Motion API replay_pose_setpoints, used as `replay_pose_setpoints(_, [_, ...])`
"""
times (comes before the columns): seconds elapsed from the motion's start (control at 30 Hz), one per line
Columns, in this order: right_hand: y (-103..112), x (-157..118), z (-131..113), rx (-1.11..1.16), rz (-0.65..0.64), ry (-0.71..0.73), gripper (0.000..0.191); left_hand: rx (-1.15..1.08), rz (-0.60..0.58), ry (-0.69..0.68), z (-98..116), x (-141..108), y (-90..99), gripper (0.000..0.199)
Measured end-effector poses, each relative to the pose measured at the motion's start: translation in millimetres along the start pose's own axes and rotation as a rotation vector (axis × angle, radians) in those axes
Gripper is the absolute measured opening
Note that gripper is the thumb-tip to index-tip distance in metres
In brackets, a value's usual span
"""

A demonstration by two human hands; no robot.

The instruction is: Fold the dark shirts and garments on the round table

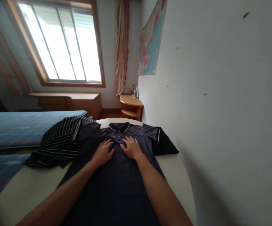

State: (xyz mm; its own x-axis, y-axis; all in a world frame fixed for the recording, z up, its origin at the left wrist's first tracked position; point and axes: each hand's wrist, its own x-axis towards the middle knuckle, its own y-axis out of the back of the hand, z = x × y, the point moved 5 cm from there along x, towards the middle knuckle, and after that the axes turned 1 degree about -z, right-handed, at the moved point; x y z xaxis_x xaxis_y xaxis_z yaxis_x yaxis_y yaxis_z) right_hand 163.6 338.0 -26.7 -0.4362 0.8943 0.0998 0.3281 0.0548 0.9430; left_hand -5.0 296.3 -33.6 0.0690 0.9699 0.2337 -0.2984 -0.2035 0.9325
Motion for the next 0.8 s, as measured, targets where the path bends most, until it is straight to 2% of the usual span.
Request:
replay_pose_setpoints(0.17, [1, -9, -1, 0.006, 0.010, -0.005, 0.062, -0.025, 0.020, -0.023, -11, -13, 2.0, 0.048])
replay_pose_setpoints(0.33, [-4, -16, -8, -0.019, -0.002, -0.016, 0.068, 0.044, -0.031, 0.000, -11, -29, 3.6, 0.056])
replay_pose_setpoints(0.57, [-12, -22, -17, -0.081, -0.124, -0.073, 0.083, 0.127, -0.058, 0.063, -18, -48, 2.8, 0.063])
replay_pose_setpoints(0.8, [-6, -18, -16, -0.059, -0.161, -0.009, 0.085, 0.212, -0.039, 0.096, -4, -45, 16.3, 0.054])
